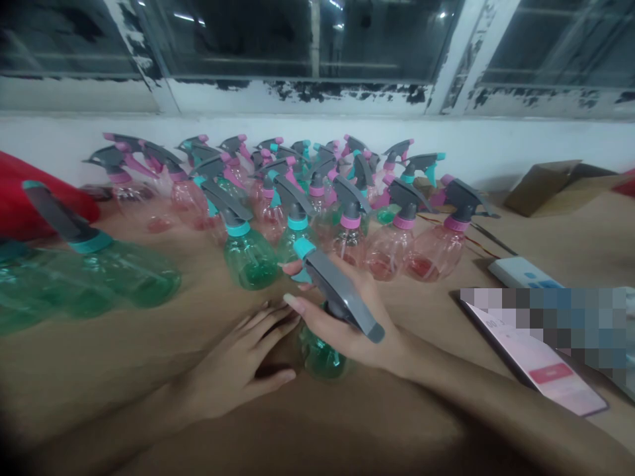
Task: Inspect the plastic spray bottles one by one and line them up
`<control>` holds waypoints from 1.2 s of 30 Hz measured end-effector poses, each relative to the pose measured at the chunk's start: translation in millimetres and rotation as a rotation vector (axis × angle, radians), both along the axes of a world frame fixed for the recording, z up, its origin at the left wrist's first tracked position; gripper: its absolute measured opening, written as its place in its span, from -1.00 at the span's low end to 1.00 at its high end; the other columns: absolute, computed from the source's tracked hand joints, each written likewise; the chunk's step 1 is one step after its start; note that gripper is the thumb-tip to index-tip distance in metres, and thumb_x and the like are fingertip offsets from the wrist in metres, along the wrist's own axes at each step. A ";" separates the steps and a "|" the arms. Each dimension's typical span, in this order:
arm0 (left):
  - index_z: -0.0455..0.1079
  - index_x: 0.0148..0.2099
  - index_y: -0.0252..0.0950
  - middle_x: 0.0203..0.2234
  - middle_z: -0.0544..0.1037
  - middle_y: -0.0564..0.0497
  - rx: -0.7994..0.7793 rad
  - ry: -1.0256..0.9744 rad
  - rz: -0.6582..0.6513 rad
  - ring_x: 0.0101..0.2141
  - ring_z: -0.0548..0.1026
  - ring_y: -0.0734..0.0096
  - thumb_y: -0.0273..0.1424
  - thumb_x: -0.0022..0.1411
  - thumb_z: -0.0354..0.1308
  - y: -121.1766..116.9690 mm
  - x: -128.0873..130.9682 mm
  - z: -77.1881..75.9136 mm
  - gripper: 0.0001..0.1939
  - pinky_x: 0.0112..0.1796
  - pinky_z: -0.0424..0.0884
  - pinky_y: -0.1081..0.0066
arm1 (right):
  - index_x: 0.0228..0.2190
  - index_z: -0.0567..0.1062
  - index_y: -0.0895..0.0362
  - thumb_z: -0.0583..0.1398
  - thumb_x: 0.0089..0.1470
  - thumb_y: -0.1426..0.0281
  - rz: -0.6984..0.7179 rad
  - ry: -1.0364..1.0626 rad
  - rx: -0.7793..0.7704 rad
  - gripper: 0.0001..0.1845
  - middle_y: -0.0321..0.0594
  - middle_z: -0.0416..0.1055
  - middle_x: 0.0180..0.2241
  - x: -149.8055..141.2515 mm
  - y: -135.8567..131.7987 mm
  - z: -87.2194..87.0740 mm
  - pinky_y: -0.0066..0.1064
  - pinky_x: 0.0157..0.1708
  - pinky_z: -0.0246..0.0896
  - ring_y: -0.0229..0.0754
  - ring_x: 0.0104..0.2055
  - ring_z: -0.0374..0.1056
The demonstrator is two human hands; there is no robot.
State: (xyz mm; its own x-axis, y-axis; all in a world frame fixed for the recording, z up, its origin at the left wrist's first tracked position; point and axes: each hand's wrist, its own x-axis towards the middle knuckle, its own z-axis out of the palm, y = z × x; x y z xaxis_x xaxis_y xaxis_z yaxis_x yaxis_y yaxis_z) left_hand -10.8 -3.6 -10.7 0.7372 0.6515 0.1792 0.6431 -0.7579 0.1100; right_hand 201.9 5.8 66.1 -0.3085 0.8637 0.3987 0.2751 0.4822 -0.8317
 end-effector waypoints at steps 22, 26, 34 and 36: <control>0.08 0.29 -0.38 0.24 0.17 -0.18 -0.012 0.015 0.003 0.22 0.10 0.09 0.01 0.33 -0.06 -0.4 -0.3 -1.2 -0.31 0.16 0.04 0.10 | -0.09 0.46 -0.01 0.16 0.12 0.32 0.042 -0.057 0.041 -0.71 -0.25 0.54 -0.33 5.4 5.9 -7.8 -0.23 -0.13 0.41 -0.10 -0.17 0.48; 0.10 0.28 -0.41 0.23 0.18 -0.19 -0.012 0.024 0.002 0.22 0.09 0.09 0.01 0.32 -0.05 0.0 0.1 -0.3 -0.31 0.16 0.03 0.09 | -0.20 0.48 0.00 0.15 0.12 0.20 0.002 -0.058 -0.005 -0.76 -0.25 0.51 -0.38 5.6 3.9 -8.7 -0.25 -0.35 0.40 -0.16 -0.43 0.44; 0.11 0.27 -0.44 0.23 0.17 -0.21 -0.031 0.055 0.001 0.24 0.06 0.10 0.00 0.32 -0.04 -0.2 2.2 3.8 -0.31 0.18 0.00 0.11 | -0.43 0.34 0.02 0.13 0.13 0.20 -0.040 -0.100 -0.005 -0.82 -0.36 0.30 -0.56 6.5 -1.5 -2.7 -0.35 -0.52 0.22 -0.24 -0.53 0.27; 0.11 0.27 -0.44 0.23 0.18 -0.21 -0.038 0.053 0.002 0.24 0.06 0.10 0.00 0.32 -0.03 -0.8 2.5 4.2 -0.31 0.18 0.01 0.11 | -0.33 0.39 0.00 0.13 0.14 0.23 -0.003 -0.081 0.018 -0.87 -0.31 0.41 -0.44 5.7 -1.8 -1.5 -0.31 -0.44 0.30 -0.19 -0.45 0.36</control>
